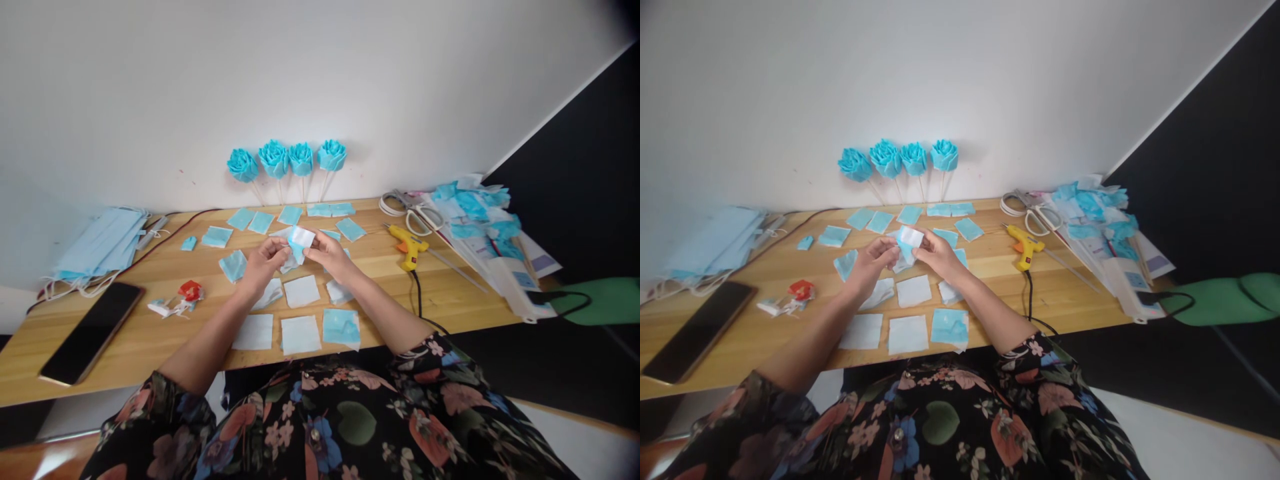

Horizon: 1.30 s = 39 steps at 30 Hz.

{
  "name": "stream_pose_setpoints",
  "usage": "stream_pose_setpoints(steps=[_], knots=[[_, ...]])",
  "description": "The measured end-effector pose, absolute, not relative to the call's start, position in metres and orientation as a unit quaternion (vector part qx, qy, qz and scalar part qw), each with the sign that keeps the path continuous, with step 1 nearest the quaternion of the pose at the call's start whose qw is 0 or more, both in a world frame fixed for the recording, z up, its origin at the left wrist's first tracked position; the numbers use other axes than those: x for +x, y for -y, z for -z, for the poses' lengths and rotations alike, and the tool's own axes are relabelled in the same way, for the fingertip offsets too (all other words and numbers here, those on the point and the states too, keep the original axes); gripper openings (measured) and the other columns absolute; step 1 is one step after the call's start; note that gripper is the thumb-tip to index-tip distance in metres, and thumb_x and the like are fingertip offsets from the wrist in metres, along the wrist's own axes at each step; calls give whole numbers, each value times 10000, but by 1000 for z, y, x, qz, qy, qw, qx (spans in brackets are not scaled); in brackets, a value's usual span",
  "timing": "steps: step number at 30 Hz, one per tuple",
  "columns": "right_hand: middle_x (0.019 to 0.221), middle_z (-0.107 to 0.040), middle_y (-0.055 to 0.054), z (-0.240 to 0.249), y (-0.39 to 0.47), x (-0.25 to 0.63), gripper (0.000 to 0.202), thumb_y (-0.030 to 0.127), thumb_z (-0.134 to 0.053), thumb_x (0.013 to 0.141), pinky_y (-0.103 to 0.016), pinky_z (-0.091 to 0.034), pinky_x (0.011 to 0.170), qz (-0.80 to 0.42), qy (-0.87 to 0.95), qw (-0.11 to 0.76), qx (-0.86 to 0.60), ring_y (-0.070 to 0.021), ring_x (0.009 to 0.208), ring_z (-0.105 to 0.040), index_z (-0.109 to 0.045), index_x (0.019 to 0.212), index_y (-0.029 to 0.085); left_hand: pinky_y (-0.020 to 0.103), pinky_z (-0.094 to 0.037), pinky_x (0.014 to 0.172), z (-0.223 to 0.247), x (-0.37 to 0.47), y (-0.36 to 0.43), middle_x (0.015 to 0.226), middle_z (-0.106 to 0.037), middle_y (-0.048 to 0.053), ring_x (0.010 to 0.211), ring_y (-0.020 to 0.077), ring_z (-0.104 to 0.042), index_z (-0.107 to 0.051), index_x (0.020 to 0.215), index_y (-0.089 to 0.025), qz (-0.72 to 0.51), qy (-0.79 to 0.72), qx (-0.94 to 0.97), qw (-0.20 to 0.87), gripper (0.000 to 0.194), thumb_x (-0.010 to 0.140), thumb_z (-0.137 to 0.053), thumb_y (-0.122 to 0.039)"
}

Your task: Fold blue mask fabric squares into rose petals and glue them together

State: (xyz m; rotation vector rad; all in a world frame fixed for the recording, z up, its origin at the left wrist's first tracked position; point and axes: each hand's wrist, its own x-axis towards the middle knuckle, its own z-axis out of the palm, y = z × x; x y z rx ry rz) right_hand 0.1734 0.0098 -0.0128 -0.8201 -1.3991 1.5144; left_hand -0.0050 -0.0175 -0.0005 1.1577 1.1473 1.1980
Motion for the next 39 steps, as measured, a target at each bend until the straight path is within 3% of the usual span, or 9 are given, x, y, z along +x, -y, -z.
stream_pose_setpoints(steps=[3, 9, 14, 18, 24, 32, 39], knots=[[1118, -730, -30, 14, -10, 172, 540, 310, -679, 732, -355, -506, 967, -605, 568, 447, -334, -217, 1072, -657, -611, 1261, 231, 243, -401, 564, 1, -6, 17, 676, -599, -25, 594, 111, -510, -659, 997, -186, -501, -482, 479, 535, 338, 738, -736, -389], [1107, -731, -34, 14, -9, 173, 524, 342, -706, 744, -356, -506, 972, -612, 578, 428, -327, -220, 1090, -656, -629, 1250, 229, 256, -403, 580, 2, -7, 17, 617, -596, 11, 586, 114, -495, -658, 635, -164, -485, -472, 520, 521, 316, 747, -715, -454], [1163, -736, -49, 2, -11, 185, 423, 485, -628, 855, -386, -477, 1019, -560, 596, 426, -387, -234, 1147, -642, -696, 1184, 228, 259, -407, 611, 2, -10, 17, 596, -609, 8, 573, 112, -506, -665, 617, -165, -483, -482, 517, 517, 305, 763, -697, -430], [1126, -751, -61, -1, -14, 191, 419, 550, -621, 855, -389, -475, 1017, -531, 573, 467, -414, -234, 1129, -658, -735, 1104, 234, 253, -385, 602, 2, -10, 17, 576, -594, -1, 564, 106, -485, -659, 623, -163, -457, -480, 533, 526, 305, 753, -703, -434], [995, -753, -23, -1, -13, 189, 288, 480, -671, 825, -350, -478, 967, -535, 585, 456, -404, -207, 1014, -669, -756, 933, 227, 246, -364, 574, 3, -8, 18, 567, -568, -8, 563, 105, -458, -666, 647, -161, -432, -503, 526, 533, 316, 686, -750, -463], [772, -673, 4, 0, -13, 188, 257, 438, -683, 800, -280, -450, 744, -513, 623, 427, -407, -150, 758, -584, -707, 834, 184, 239, -332, 586, 7, -8, 19, 596, -550, -18, 580, 93, -440, -653, 649, -155, -413, -478, 573, 522, 304, 738, -720, -438], [742, -641, 13, 2, -12, 186, 220, 401, -674, 804, -275, -427, 707, -494, 636, 435, -403, -134, 705, -553, -676, 804, 181, 237, -345, 582, 8, -9, 19, 582, -552, -13, 568, 95, -448, -647, 643, -157, -412, -488, 563, 524, 372, 742, -713, -510]])
